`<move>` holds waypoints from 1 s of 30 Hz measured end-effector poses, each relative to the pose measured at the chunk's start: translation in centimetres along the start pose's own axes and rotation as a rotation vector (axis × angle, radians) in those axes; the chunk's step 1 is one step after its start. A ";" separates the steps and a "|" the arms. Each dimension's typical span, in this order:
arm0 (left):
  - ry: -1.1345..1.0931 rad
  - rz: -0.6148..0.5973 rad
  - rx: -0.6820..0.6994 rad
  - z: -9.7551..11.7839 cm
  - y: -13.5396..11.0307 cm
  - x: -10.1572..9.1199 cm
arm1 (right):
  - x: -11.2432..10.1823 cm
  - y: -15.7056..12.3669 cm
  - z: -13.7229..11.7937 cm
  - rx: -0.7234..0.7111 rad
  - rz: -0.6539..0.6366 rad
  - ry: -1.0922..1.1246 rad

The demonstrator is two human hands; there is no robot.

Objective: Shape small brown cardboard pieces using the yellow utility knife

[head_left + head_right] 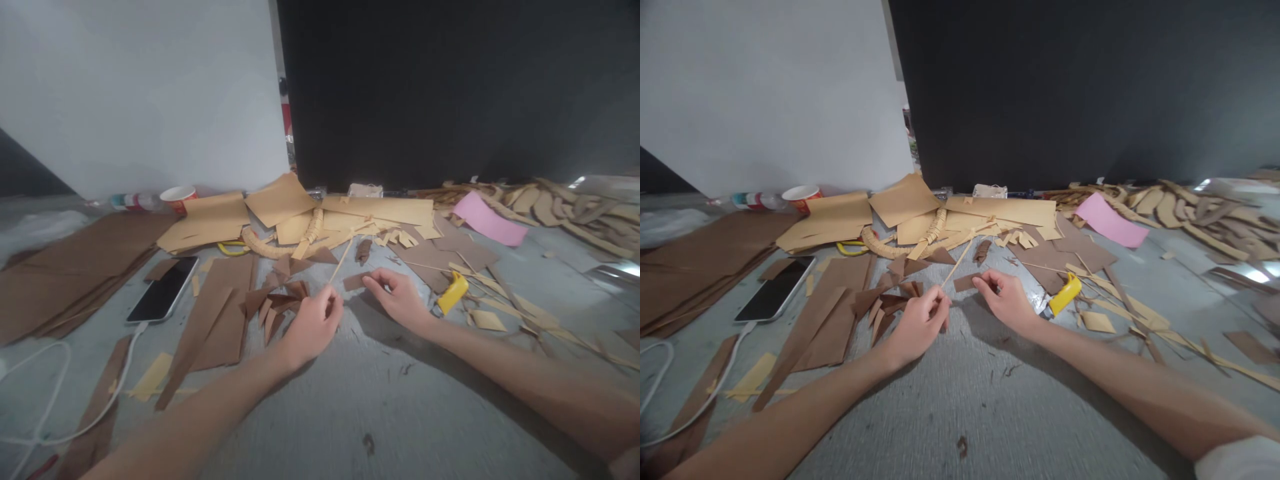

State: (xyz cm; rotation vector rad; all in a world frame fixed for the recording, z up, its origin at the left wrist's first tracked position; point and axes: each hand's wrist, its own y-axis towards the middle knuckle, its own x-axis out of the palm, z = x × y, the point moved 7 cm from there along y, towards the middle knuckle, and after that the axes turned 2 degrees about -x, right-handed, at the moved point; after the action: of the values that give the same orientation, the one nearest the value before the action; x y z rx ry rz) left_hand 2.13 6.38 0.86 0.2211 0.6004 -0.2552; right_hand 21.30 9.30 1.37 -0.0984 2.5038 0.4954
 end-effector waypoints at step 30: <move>0.611 -0.181 0.379 1.1 -1.0 3.6 | 1.2 -0.1 0.0 -0.302 -0.063 -0.385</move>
State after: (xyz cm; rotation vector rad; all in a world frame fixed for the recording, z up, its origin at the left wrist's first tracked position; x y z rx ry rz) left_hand 5.27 4.52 -0.42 0.6249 1.1804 -0.4838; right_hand 20.29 9.24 0.66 -0.1793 2.0332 0.7840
